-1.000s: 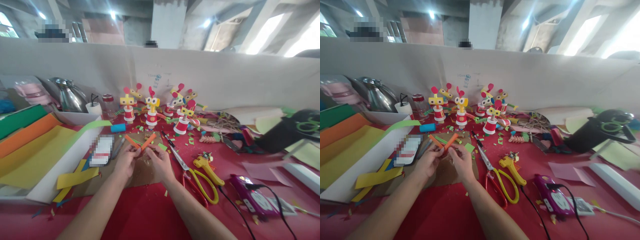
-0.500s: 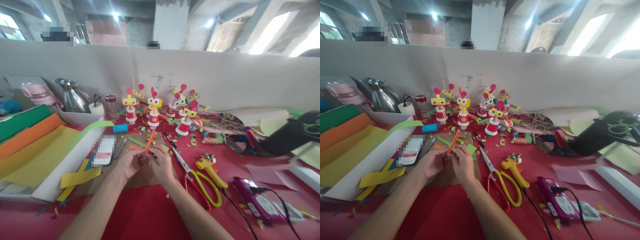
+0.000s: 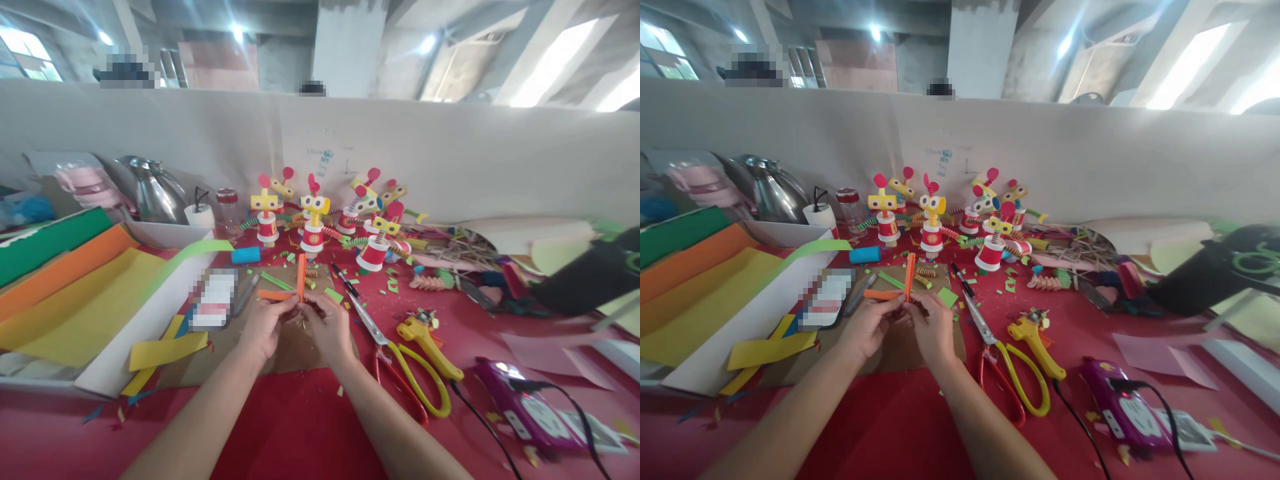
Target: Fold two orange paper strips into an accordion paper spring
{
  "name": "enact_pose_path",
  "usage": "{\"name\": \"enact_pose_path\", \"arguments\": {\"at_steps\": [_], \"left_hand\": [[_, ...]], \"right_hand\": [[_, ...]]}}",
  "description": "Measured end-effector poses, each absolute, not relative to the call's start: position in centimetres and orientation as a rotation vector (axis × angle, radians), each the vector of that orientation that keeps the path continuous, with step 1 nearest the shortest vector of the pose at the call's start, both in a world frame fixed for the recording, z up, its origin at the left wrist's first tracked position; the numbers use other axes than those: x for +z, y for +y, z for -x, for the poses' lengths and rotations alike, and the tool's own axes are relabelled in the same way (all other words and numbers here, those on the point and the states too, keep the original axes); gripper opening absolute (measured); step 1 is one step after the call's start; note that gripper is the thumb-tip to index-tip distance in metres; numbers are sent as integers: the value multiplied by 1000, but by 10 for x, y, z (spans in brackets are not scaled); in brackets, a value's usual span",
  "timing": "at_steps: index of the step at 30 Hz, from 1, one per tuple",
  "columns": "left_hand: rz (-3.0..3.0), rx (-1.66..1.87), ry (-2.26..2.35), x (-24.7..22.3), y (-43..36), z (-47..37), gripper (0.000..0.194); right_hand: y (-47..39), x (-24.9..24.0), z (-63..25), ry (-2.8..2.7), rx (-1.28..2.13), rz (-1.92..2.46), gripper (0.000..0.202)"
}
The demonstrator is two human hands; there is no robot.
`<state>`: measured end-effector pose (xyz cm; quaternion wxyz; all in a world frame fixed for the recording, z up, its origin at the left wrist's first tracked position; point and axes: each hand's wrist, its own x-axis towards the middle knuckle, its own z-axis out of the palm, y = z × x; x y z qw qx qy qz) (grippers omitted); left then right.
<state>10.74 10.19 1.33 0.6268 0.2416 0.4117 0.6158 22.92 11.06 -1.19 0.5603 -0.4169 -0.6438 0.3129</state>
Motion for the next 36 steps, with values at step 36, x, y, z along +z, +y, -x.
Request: {"name": "enact_pose_path", "arguments": {"at_steps": [36], "left_hand": [[-812, 1537, 1007, 14, 96, -117, 26]], "right_hand": [[104, -4, -224, -1112, 1220, 847, 22]]}}
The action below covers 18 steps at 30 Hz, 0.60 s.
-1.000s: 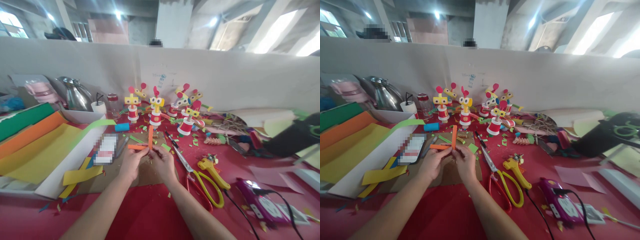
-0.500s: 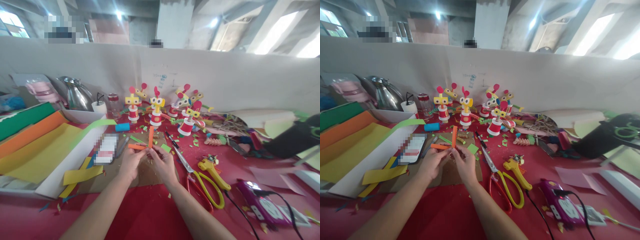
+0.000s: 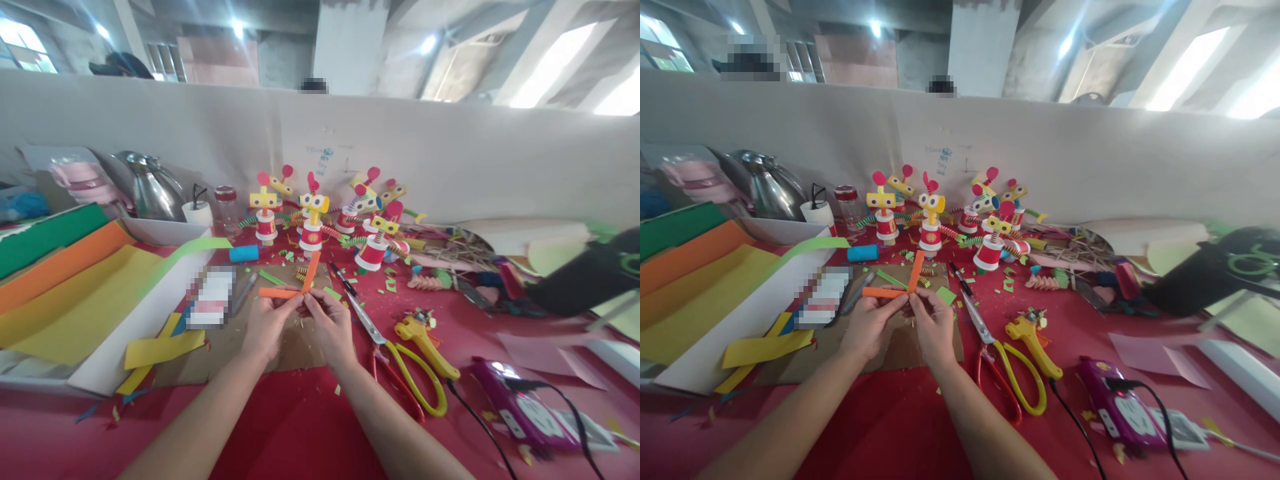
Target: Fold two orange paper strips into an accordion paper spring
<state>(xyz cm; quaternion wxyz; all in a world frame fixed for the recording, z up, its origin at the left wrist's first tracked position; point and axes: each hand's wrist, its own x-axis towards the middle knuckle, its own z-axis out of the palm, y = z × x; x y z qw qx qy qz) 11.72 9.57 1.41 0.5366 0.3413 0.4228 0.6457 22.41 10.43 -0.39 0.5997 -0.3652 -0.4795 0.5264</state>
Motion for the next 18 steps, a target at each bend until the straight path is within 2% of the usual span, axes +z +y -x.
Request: {"name": "enact_pose_path", "arguments": {"at_steps": [18], "left_hand": [[-812, 1450, 904, 17, 96, -115, 23]], "right_hand": [[105, -3, -224, -1044, 1215, 834, 17]]}}
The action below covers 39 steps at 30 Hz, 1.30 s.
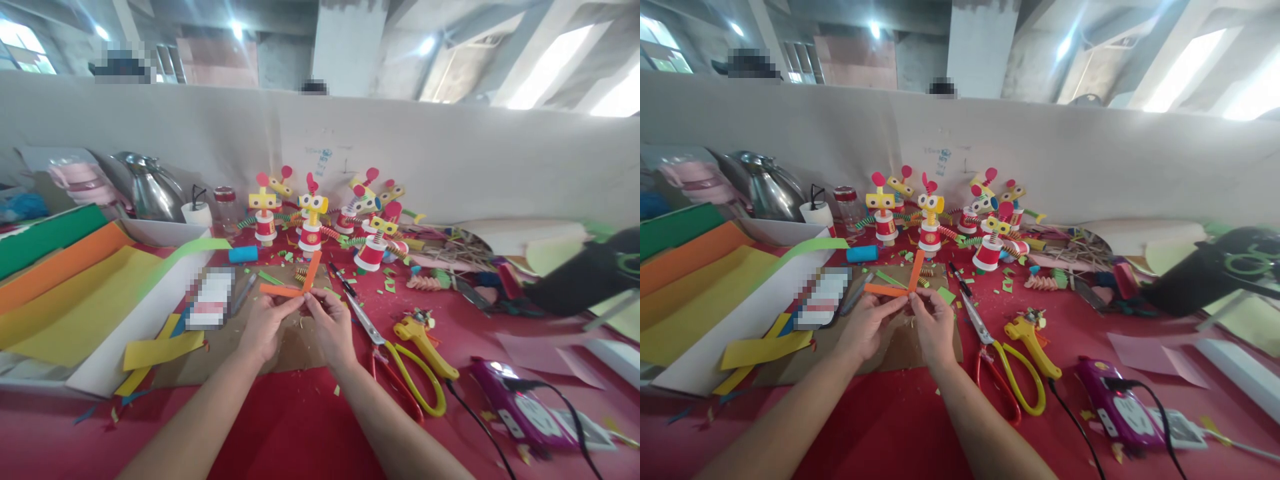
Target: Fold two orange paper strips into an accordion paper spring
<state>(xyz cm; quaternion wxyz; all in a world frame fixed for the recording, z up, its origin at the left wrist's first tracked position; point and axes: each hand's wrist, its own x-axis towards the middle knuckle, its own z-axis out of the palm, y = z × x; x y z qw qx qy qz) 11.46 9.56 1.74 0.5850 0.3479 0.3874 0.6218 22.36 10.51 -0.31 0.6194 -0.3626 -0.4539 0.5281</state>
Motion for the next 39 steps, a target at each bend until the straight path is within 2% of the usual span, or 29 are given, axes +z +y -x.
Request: {"name": "enact_pose_path", "arguments": {"at_steps": [6, 20, 24, 31, 39], "left_hand": [[-753, 1519, 915, 12, 97, -117, 21], [-916, 1555, 1028, 15, 95, -117, 44], [-826, 1535, 918, 13, 96, -115, 40], [-562, 1421, 781, 8, 101, -112, 21], [-498, 1425, 810, 4, 103, -113, 27]], "right_hand": [[104, -5, -221, -1021, 1277, 790, 16], [107, -3, -225, -1117, 1187, 838, 16], [107, 1, -227, -1092, 1175, 845, 15], [110, 4, -228, -949, 1338, 783, 16], [110, 0, -225, -976, 1316, 792, 14]]}}
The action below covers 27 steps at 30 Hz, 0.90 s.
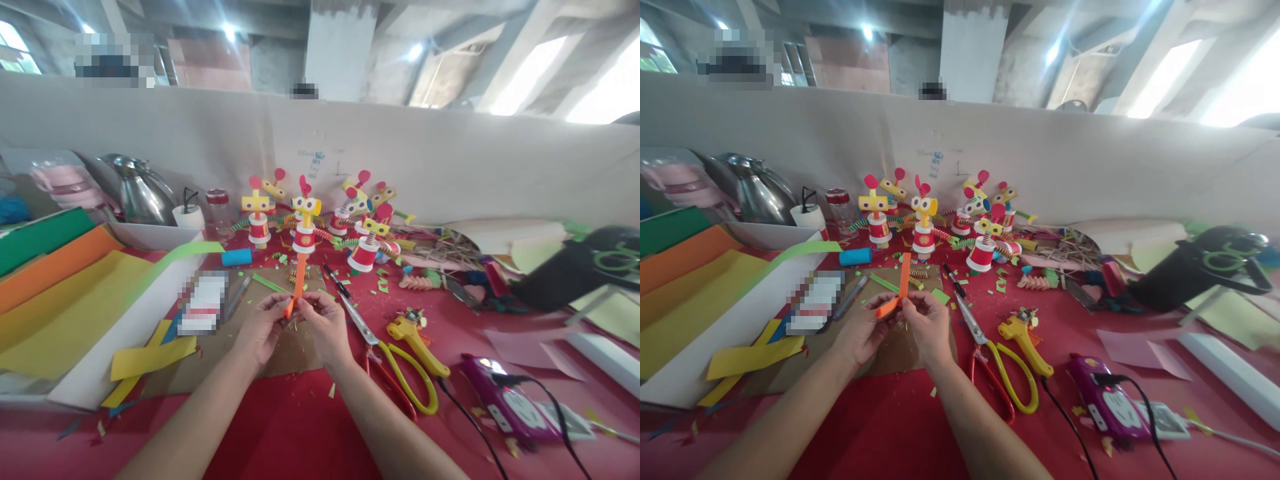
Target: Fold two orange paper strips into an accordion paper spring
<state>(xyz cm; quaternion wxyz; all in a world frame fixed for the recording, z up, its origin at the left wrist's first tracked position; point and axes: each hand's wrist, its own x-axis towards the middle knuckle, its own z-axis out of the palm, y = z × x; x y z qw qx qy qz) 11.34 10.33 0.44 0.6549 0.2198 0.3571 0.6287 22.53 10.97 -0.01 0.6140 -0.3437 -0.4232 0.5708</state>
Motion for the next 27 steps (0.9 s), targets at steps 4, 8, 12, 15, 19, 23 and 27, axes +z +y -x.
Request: {"name": "enact_pose_path", "arguments": {"at_steps": [4, 8, 12, 15, 19, 23, 27], "left_hand": [[-510, 1416, 805, 7, 102, -114, 30], [-553, 1412, 841, 8, 101, -114, 30], [-610, 1444, 872, 8, 101, -115, 30], [-618, 1479, 890, 9, 101, -116, 31], [-612, 1523, 911, 8, 101, -118, 31], [-600, 1566, 939, 6, 101, -118, 31], [-581, 1600, 957, 6, 100, -119, 31]], "right_hand": [[108, 2, -226, -1006, 1266, 835, 15], [106, 2, -226, -1027, 1247, 862, 14], [108, -4, -226, -1056, 1223, 865, 18], [109, -6, -226, -1082, 1213, 855, 19], [108, -5, -226, -1148, 1254, 821, 19], [106, -4, -225, -1160, 1284, 819, 22], [105, -4, -221, -1136, 1301, 796, 23]]}}
